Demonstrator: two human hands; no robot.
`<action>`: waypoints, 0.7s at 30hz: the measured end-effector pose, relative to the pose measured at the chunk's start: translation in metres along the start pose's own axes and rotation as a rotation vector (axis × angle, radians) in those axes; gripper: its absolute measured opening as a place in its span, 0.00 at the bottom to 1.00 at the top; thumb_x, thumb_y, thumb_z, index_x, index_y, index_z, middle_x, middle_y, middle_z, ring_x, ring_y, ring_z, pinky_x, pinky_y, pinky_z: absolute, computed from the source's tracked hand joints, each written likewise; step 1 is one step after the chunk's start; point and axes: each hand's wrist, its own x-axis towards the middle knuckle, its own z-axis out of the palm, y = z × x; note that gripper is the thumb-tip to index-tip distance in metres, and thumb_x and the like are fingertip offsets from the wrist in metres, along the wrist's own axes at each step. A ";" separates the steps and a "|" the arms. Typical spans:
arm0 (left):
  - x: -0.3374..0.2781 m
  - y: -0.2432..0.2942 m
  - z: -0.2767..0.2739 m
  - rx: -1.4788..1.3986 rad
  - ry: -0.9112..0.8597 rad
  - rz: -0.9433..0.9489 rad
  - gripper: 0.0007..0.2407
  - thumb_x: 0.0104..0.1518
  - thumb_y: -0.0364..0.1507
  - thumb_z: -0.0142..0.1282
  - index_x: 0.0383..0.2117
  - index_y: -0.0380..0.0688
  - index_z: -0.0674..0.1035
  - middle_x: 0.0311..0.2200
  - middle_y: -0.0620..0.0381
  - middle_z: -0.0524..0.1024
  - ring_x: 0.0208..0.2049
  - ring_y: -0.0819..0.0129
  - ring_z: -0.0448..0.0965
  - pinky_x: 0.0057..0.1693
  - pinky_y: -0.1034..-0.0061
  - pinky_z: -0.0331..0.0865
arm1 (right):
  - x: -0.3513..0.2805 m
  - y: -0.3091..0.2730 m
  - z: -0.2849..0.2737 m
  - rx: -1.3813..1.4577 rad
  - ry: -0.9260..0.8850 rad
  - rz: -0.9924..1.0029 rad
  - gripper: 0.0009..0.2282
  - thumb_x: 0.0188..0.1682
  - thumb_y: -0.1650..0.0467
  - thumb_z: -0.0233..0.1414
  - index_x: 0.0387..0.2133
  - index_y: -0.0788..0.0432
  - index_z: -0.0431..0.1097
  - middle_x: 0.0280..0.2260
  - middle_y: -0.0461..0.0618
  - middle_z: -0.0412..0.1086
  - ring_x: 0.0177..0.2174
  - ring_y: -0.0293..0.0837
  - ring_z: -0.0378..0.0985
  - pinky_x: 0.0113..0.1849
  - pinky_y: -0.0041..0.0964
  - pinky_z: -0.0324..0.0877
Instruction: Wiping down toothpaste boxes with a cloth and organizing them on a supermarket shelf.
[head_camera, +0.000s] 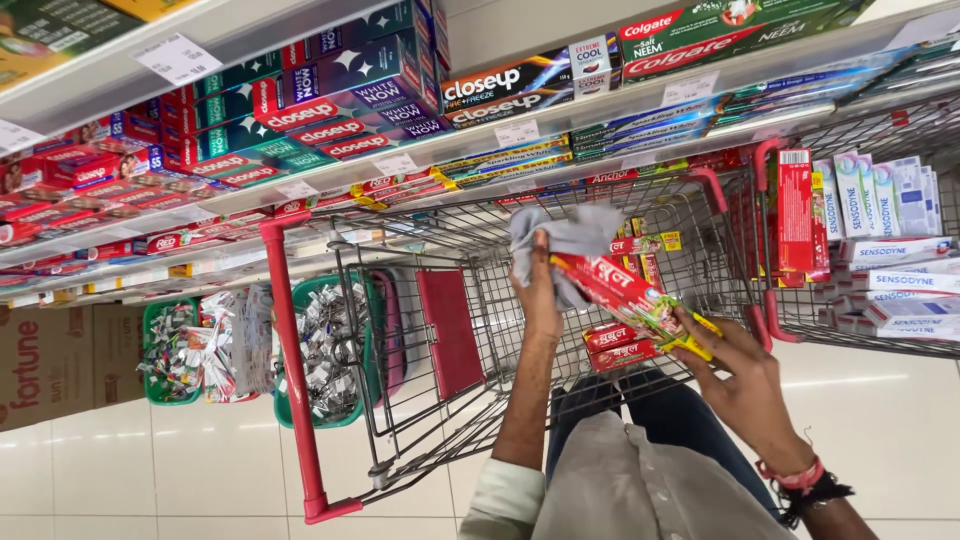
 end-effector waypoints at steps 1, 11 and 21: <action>0.002 0.001 -0.005 -0.080 0.001 -0.017 0.33 0.55 0.51 0.59 0.57 0.34 0.72 0.52 0.44 0.74 0.56 0.53 0.73 0.61 0.54 0.72 | -0.001 0.004 -0.001 0.025 0.020 0.005 0.22 0.45 0.75 0.59 0.55 0.53 0.71 0.45 0.56 0.73 0.36 0.45 0.80 0.35 0.32 0.79; -0.042 0.014 -0.032 0.418 -0.151 0.185 0.35 0.63 0.50 0.44 0.72 0.43 0.52 0.74 0.42 0.46 0.74 0.48 0.45 0.72 0.55 0.48 | 0.010 0.046 -0.017 -0.025 0.052 -0.014 0.20 0.47 0.78 0.57 0.54 0.49 0.73 0.48 0.52 0.73 0.40 0.43 0.78 0.40 0.31 0.78; -0.060 0.074 0.015 -0.071 -0.234 0.322 0.31 0.64 0.40 0.54 0.69 0.39 0.57 0.69 0.47 0.60 0.70 0.57 0.60 0.68 0.66 0.64 | 0.066 0.002 -0.021 -0.082 0.302 -0.278 0.31 0.45 0.80 0.51 0.67 0.58 0.56 0.62 0.56 0.64 0.61 0.55 0.67 0.57 0.43 0.65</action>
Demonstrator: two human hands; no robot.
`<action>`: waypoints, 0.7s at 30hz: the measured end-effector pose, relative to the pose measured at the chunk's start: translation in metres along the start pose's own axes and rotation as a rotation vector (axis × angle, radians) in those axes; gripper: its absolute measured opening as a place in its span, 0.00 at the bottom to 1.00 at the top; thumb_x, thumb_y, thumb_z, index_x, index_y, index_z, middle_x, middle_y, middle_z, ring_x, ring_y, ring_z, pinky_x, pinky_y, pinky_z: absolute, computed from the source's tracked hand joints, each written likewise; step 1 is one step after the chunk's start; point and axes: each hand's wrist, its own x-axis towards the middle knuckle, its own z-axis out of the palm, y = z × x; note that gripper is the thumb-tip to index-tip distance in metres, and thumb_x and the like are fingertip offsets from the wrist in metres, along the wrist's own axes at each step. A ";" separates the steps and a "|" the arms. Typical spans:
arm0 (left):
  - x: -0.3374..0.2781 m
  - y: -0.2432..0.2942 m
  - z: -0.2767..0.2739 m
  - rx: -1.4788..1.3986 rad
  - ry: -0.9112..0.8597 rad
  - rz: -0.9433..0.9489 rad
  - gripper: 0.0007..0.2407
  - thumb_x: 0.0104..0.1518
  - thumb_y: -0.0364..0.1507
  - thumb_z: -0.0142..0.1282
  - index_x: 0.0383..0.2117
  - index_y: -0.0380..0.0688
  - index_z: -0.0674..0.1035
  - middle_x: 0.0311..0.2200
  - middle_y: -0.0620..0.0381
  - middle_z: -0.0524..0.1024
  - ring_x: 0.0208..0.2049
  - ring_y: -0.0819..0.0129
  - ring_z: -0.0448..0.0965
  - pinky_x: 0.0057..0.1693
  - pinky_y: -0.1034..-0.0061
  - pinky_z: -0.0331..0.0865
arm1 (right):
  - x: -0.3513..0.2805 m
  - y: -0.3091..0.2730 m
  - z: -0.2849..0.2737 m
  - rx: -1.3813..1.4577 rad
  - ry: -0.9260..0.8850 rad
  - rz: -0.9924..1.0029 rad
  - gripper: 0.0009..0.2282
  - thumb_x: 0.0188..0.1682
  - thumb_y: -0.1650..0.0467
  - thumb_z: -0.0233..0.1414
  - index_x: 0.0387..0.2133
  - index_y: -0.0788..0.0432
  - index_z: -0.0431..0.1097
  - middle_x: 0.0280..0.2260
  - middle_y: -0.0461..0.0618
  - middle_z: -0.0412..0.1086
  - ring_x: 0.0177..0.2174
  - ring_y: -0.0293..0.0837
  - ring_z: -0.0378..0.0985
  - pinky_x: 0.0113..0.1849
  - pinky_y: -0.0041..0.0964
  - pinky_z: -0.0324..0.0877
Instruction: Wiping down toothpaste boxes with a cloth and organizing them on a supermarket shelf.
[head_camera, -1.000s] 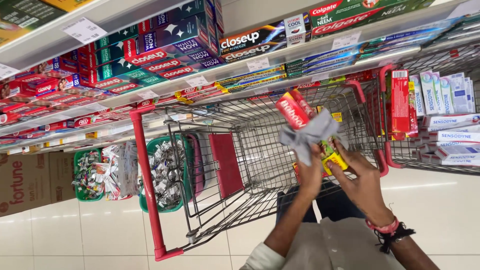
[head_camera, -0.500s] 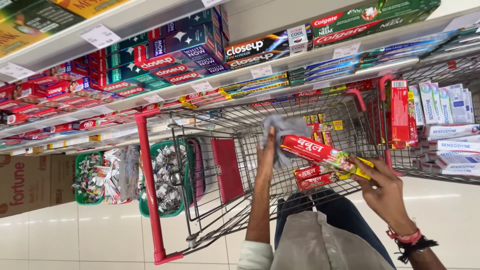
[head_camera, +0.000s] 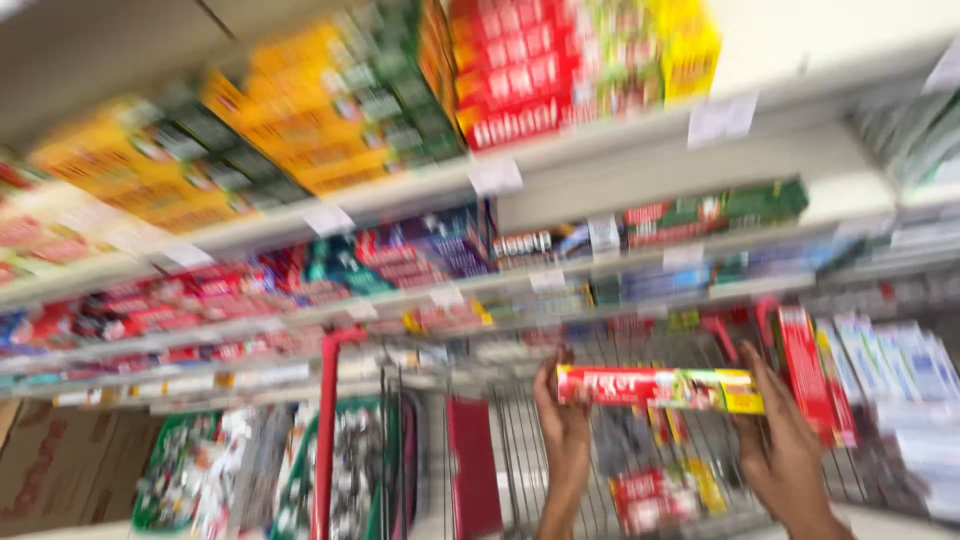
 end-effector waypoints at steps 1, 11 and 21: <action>0.008 -0.004 0.001 -0.043 0.041 -0.027 0.31 0.62 0.37 0.54 0.69 0.43 0.55 0.70 0.48 0.57 0.68 0.57 0.60 0.66 0.65 0.64 | 0.014 -0.009 0.002 0.007 0.063 0.006 0.32 0.44 0.81 0.49 0.67 0.61 0.55 0.64 0.58 0.61 0.63 0.55 0.64 0.58 0.44 0.63; 0.113 0.108 0.050 0.057 0.101 0.719 0.33 0.58 0.26 0.63 0.66 0.30 0.55 0.66 0.40 0.55 0.64 0.49 0.67 0.67 0.57 0.63 | 0.157 -0.082 0.005 0.325 0.434 -0.238 0.29 0.47 0.88 0.42 0.66 0.70 0.55 0.64 0.70 0.60 0.65 0.59 0.63 0.58 0.46 0.64; 0.199 0.246 0.086 0.816 0.423 0.978 0.29 0.54 0.43 0.65 0.59 0.38 0.75 0.49 0.43 0.79 0.59 0.50 0.67 0.62 0.54 0.61 | 0.292 -0.133 -0.029 0.212 0.442 -0.465 0.27 0.52 0.83 0.47 0.68 0.65 0.55 0.63 0.66 0.63 0.56 0.53 0.73 0.48 0.37 0.74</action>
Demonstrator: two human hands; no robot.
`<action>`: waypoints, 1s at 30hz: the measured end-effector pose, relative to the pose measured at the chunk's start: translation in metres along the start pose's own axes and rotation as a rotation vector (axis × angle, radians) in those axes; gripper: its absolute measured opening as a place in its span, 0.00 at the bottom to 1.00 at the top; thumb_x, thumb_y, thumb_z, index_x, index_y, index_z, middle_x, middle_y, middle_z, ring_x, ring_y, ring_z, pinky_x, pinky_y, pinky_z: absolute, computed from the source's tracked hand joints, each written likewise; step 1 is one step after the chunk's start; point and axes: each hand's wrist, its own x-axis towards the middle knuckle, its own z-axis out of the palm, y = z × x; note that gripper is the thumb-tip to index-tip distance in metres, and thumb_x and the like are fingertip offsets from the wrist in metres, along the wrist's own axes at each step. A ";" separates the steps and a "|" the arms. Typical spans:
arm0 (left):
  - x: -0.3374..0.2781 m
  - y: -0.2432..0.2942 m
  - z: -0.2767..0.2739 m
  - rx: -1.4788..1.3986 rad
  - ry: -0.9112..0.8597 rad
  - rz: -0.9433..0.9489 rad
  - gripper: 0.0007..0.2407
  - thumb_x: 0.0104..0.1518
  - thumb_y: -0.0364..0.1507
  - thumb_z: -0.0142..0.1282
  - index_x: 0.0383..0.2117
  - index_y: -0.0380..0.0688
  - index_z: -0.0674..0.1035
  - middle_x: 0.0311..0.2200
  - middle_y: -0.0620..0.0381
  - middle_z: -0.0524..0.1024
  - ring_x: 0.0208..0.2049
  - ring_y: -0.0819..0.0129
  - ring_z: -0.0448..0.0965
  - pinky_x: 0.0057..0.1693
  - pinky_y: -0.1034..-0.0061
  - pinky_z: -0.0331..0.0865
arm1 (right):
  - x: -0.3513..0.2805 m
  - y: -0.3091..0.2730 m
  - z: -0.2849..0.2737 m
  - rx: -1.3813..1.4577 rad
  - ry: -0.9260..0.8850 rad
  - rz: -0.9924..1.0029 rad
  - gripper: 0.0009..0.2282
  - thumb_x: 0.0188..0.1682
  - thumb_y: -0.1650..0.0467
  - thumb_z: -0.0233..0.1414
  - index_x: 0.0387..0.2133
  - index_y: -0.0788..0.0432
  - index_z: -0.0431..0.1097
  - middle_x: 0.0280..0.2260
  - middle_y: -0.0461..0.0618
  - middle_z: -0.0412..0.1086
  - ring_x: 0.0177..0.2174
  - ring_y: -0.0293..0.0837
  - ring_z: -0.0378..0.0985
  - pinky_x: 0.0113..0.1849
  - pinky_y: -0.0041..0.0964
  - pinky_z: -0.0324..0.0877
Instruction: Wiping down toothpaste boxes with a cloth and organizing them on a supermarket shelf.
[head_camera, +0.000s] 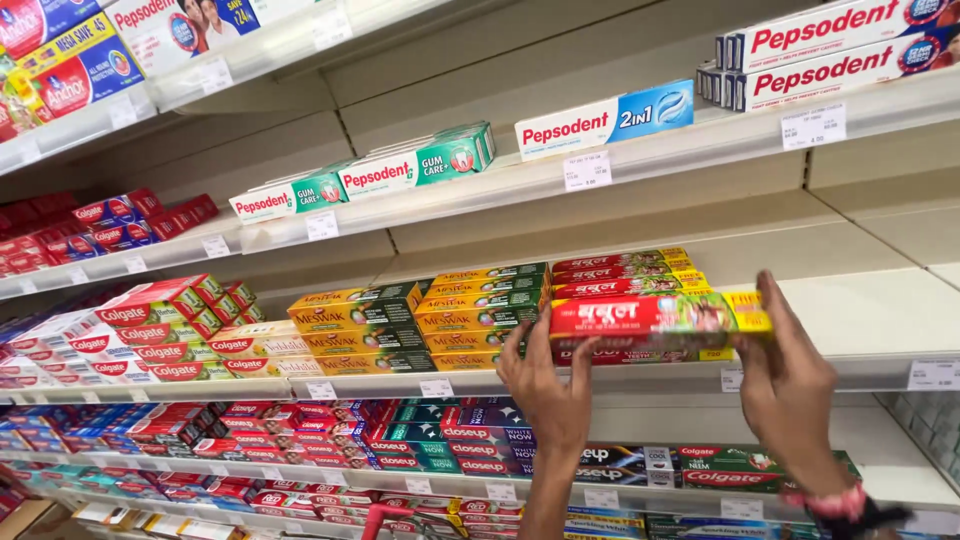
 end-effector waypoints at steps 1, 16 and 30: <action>0.004 -0.005 0.006 0.089 0.032 0.061 0.28 0.55 0.43 0.65 0.58 0.39 0.75 0.49 0.44 0.79 0.59 0.51 0.68 0.62 0.55 0.59 | 0.007 0.005 0.004 0.027 -0.024 0.047 0.27 0.52 0.82 0.48 0.67 0.64 0.57 0.63 0.64 0.64 0.52 0.50 0.76 0.45 0.37 0.75; -0.003 -0.074 0.062 0.649 0.199 0.424 0.23 0.62 0.48 0.57 0.53 0.44 0.79 0.54 0.57 0.78 0.51 0.57 0.68 0.55 0.61 0.59 | 0.026 0.043 0.024 0.019 -0.122 0.150 0.20 0.49 0.80 0.54 0.56 0.63 0.69 0.57 0.55 0.72 0.41 0.47 0.80 0.38 0.37 0.74; 0.008 -0.062 0.054 0.807 0.168 0.558 0.17 0.64 0.47 0.55 0.53 0.55 0.80 0.56 0.66 0.77 0.49 0.64 0.67 0.54 0.66 0.57 | 0.031 0.041 0.026 -0.064 -0.181 0.136 0.17 0.50 0.75 0.56 0.53 0.64 0.70 0.55 0.56 0.72 0.45 0.53 0.80 0.41 0.42 0.74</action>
